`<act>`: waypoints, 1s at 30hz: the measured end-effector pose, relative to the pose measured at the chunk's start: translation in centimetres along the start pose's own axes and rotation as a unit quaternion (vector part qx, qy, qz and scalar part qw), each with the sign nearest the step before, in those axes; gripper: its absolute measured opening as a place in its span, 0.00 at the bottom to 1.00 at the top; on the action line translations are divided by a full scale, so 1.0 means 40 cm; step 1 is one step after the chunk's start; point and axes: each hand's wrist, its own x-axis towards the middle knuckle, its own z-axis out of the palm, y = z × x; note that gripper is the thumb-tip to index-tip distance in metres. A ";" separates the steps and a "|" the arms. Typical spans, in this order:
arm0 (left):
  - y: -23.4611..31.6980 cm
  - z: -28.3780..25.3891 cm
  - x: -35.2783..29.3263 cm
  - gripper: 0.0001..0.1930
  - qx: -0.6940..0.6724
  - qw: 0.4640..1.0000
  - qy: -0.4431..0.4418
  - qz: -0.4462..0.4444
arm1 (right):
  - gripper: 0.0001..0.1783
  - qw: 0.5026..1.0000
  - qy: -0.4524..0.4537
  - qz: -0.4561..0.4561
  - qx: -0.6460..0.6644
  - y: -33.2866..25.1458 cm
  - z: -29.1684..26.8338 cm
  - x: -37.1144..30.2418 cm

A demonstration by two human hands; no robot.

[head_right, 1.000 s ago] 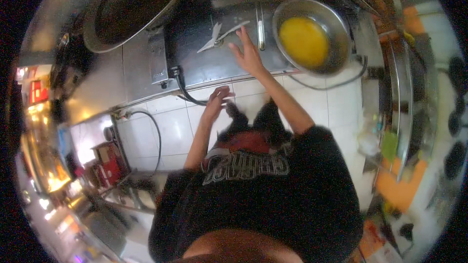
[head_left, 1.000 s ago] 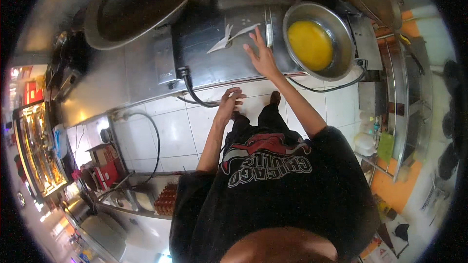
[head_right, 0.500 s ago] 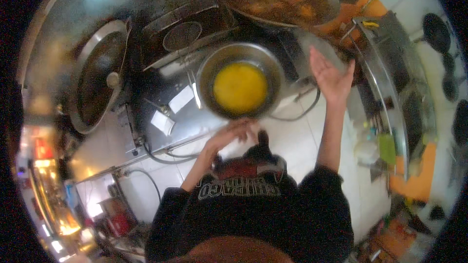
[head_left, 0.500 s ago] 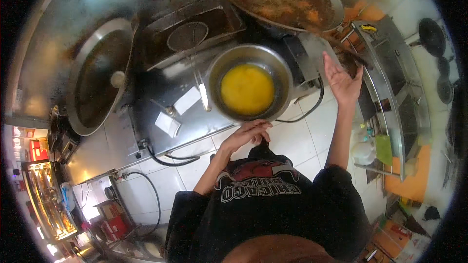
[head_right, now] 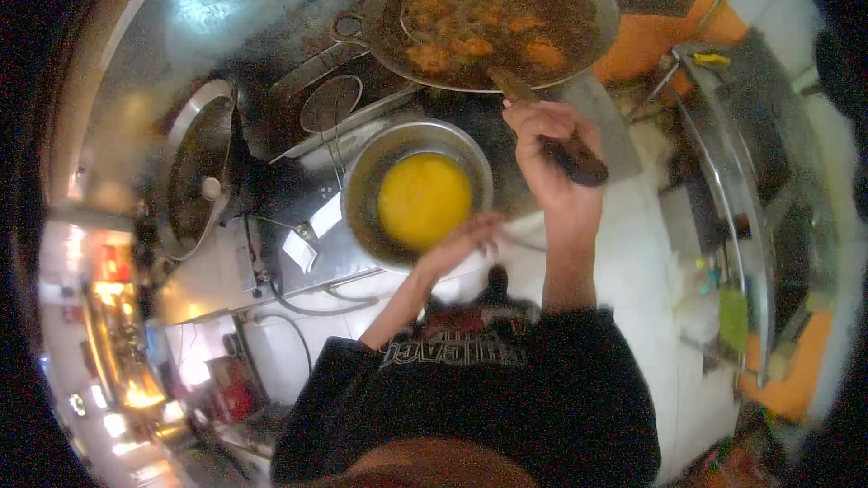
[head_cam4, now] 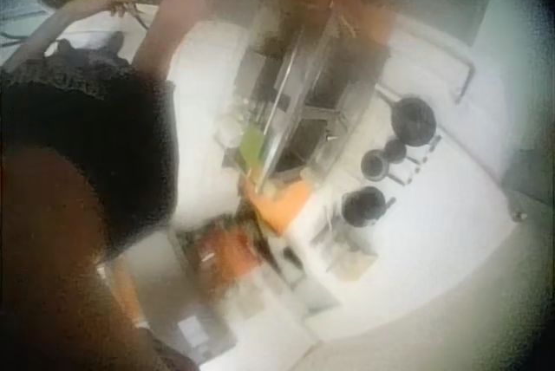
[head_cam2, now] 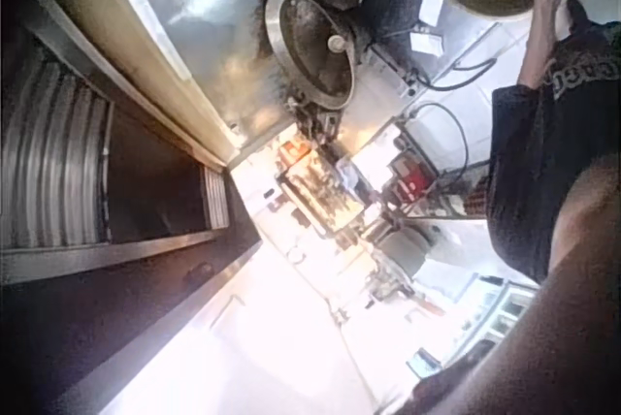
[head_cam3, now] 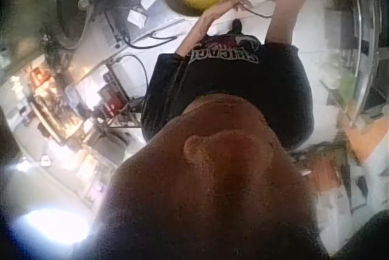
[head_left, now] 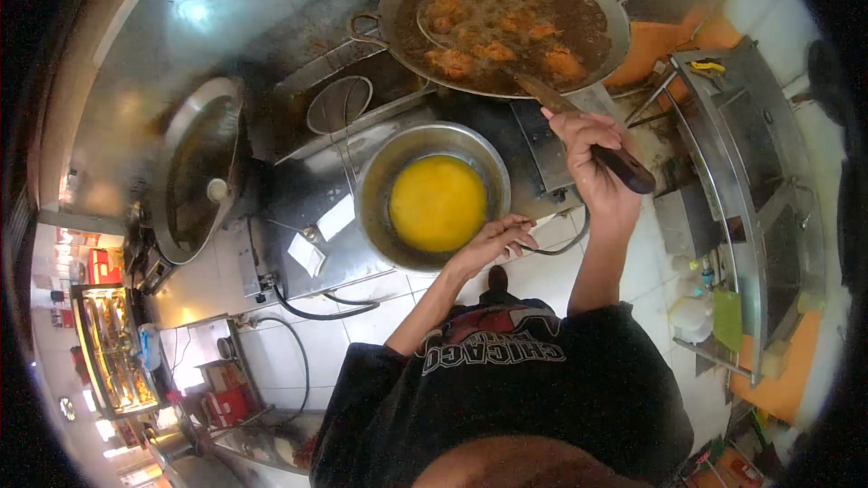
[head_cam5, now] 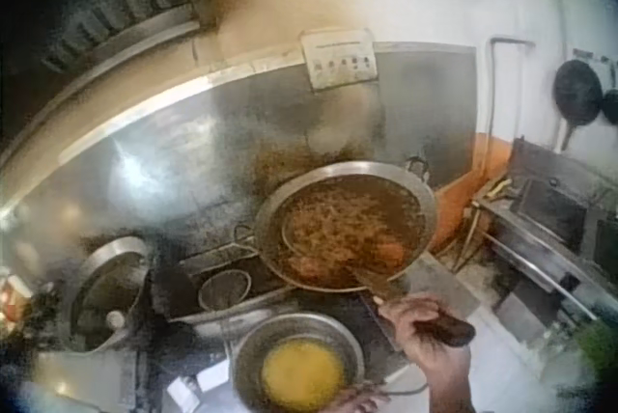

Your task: The person uses a slotted spoon to remove fried food from a deep fryer and places it into a metal bowl. They then retrieve a paper towel, wipe the fryer area, and later open a refrigerator to pour a liquid into a small cup.

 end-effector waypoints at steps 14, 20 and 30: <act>-0.011 0.032 0.061 0.18 -0.027 1.000 -0.006 -0.015 | 0.03 0.979 0.007 -0.120 -0.167 0.017 -0.028 -0.002; -0.011 0.022 0.022 0.17 -0.041 0.999 0.021 -0.025 | 0.06 1.000 -0.016 -0.022 -0.005 0.025 -0.059 -0.024; -0.087 -0.071 -0.099 0.16 -0.102 0.994 0.042 -0.016 | 0.08 0.966 -0.106 -0.077 -0.223 0.096 -0.135 0.066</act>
